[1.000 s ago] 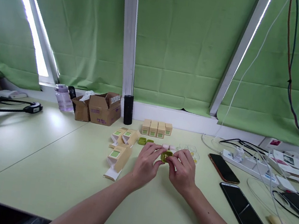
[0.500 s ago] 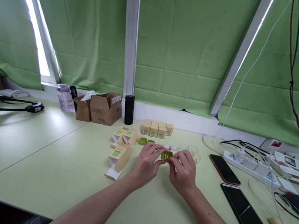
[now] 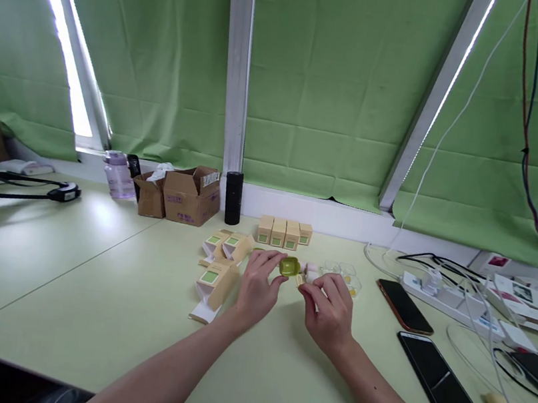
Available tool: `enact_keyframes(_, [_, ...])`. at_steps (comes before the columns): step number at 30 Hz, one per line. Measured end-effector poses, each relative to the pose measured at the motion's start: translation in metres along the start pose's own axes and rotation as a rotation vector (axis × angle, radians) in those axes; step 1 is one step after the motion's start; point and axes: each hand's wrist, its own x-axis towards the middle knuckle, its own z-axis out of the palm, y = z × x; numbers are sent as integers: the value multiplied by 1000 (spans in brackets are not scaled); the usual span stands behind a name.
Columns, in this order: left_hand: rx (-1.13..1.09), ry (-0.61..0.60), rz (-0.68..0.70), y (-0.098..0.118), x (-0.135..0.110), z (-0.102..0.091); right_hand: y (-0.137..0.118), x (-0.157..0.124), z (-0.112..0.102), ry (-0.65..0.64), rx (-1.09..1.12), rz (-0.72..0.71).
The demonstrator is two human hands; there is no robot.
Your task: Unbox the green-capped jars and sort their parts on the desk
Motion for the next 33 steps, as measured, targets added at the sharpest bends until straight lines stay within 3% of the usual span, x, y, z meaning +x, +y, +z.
enact_keyframes(6, [-22,117,-177,-1,8,-6,8,-6,8,-63,24,39])
enact_keyframes(12, [-84,174,-351,-7,13,-8,19,-6,33,-264,-3,142])
enact_keyframes(19, [-121,204,-390,-8,14,-7,28,3,71,-485,-211,252])
enact_keyframes(25, [-128,202,-391,-7,14,-7,29,-1,90,-501,-250,259])
enact_keyframes(33, [-136,205,-408,-6,14,-7,24,-2,88,-489,-290,254])
